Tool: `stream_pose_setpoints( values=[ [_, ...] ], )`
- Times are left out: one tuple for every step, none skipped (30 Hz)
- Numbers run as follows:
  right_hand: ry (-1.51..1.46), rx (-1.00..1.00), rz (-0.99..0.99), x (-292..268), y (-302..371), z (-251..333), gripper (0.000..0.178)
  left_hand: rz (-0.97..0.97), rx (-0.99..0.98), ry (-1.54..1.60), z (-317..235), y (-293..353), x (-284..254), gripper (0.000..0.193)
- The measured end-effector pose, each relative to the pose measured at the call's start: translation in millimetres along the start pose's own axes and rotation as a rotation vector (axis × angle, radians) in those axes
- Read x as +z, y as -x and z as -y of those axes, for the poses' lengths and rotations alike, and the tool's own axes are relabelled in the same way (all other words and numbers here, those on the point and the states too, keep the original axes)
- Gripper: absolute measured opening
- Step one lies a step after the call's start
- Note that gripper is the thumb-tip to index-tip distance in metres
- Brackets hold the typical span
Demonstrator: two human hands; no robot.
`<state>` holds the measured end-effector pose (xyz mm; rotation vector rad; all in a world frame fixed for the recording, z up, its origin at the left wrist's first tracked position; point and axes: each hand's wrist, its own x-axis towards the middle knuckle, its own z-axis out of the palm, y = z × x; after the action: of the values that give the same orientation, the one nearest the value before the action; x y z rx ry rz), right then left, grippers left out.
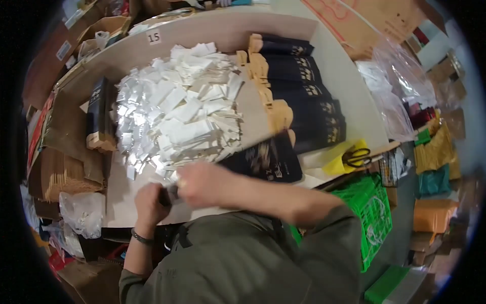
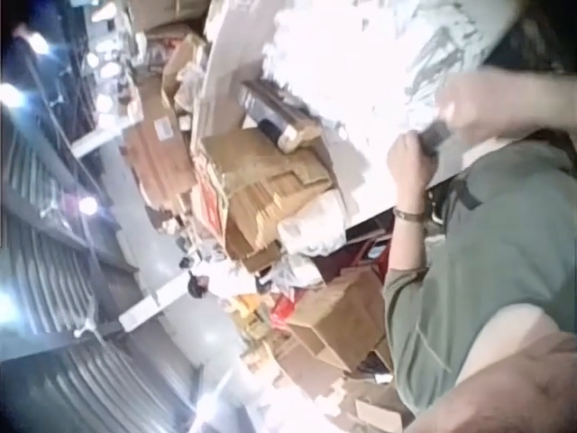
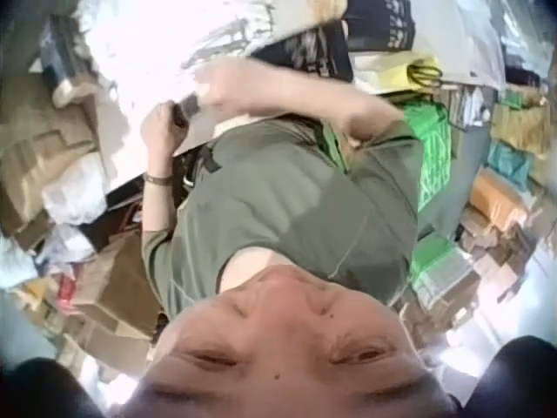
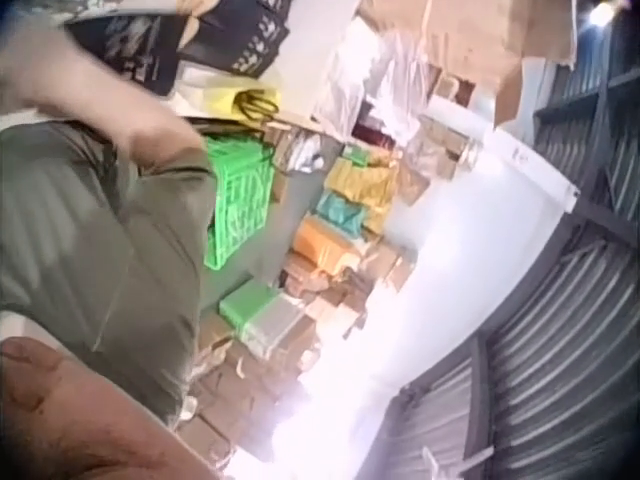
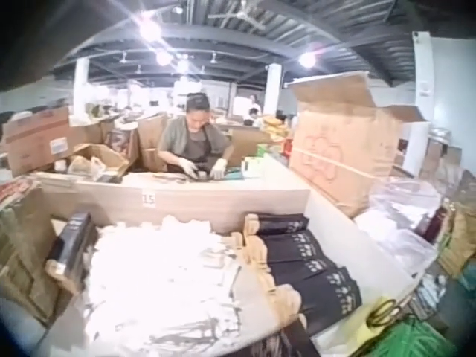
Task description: Manually inserting small white rectangular products into cardboard packaging sleeves and stacking them.
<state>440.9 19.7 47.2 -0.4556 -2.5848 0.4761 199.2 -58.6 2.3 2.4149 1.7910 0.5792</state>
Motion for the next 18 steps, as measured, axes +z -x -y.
stream_pose_setpoints(
  values=[
    [-0.018,0.041,-0.002,-28,4,-19,0.018,-0.059,0.003,-0.01,1,-12,-2,0.024],
    [0.008,0.05,-0.145,-48,15,-40,0.023,-0.059,-0.115,0.075,1,-15,-8,0.026],
    [0.056,0.254,-0.039,-80,31,-58,0.027,-0.063,-0.246,0.16,1,-12,-11,0.029],
    [0.073,0.39,-0.006,-108,50,-75,0.023,-0.101,-0.315,0.202,6,-7,-6,0.036],
    [0.269,0.375,-0.006,-131,77,-94,0.03,-0.098,-0.315,0.211,4,-1,0,0.036],
    [0.459,0.449,0.052,-148,100,-97,0.054,-0.034,-0.337,0.281,4,9,6,0.038],
    [0.647,0.518,0.109,-160,118,-99,0.081,0.03,-0.359,0.345,4,20,13,0.041],
    [0.647,0.78,0.349,-166,132,-99,0.1,0.068,-0.327,0.284,4,32,21,0.044],
    [0.632,1.041,0.596,-168,140,-99,0.122,0.067,-0.305,0.28,-1,36,28,0.045],
    [0.626,1.046,0.598,-163,142,-105,0.122,0.049,-0.293,0.232,-4,40,33,0.045],
    [0.575,1.132,0.676,-155,144,-114,0.131,0.03,-0.281,0.182,-6,42,37,0.045],
    [0.52,1.215,0.753,-145,146,-125,0.14,0.038,-0.281,0.175,-6,40,39,0.045],
    [0.508,1.217,0.753,-138,143,-140,0.14,0.023,-0.331,0.174,-7,38,42,0.047],
    [0.538,1.182,0.679,-135,137,-160,0.144,0.009,-0.378,0.175,-9,38,43,0.048],
    [0.567,1.144,0.6,-135,133,-182,0.148,0.016,-0.374,0.165,-11,36,42,0.048],
    [0.616,1.078,0.519,-137,131,-208,0.149,0.016,-0.386,0.18,-13,35,42,0.047],
    [0.668,1.015,0.433,-142,127,-232,0.15,0.013,-0.394,0.195,-14,33,41,0.045],
    [0.66,1.022,0.412,-147,120,-256,0.15,0.03,-0.382,0.173,-13,33,41,0.048]
  ],
)
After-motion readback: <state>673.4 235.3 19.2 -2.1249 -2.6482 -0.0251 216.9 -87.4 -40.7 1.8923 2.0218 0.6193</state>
